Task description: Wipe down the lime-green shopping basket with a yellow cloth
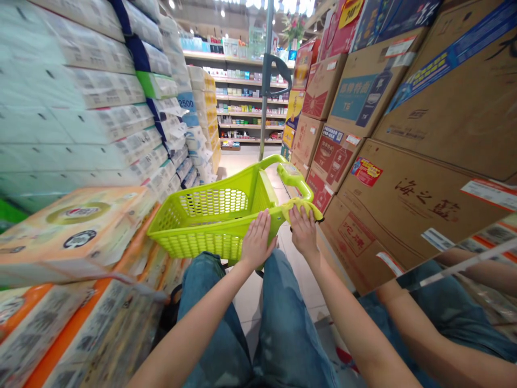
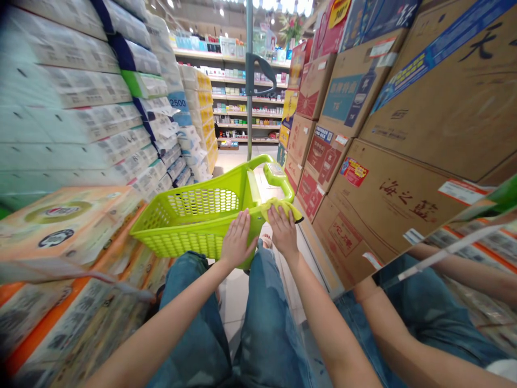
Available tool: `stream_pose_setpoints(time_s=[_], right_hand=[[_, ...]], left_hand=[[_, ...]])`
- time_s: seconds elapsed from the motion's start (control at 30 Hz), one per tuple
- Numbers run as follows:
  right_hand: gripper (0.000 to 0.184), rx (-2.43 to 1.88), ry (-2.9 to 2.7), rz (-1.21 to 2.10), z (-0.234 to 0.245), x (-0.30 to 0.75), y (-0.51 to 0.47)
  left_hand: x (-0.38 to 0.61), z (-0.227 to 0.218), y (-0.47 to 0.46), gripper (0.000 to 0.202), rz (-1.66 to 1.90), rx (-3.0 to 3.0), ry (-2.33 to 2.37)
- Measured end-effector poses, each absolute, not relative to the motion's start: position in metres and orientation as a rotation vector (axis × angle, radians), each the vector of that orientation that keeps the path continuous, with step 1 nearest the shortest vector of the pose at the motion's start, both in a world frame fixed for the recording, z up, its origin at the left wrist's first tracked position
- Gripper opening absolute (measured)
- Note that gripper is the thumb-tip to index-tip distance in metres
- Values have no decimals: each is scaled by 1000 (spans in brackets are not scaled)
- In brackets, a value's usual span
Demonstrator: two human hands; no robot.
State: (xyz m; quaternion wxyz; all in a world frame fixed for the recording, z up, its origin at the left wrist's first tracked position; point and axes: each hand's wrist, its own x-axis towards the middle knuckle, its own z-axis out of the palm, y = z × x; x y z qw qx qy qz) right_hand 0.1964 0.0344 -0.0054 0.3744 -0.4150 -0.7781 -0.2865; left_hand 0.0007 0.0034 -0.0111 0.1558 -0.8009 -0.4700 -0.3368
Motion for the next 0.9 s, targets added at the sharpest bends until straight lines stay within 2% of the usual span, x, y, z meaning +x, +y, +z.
stream_pose_setpoints(time_s=[0.17, 0.4, 0.67, 0.9], right_hand=[[70, -1161, -1864, -699, 1, 199, 37], [63, -984, -2190, -721, -19, 182, 24], [70, -1182, -1838, -659, 5, 198, 36], [65, -1051, -2172, -654, -18, 167, 22]], left_hand=[[5, -12, 5, 80, -1010, -2280, -1358], [2, -13, 5, 78, -1004, -2295, -1342], [4, -9, 4, 81, -999, -2291, -1367], [3, -14, 5, 78, -997, -2288, -1355]])
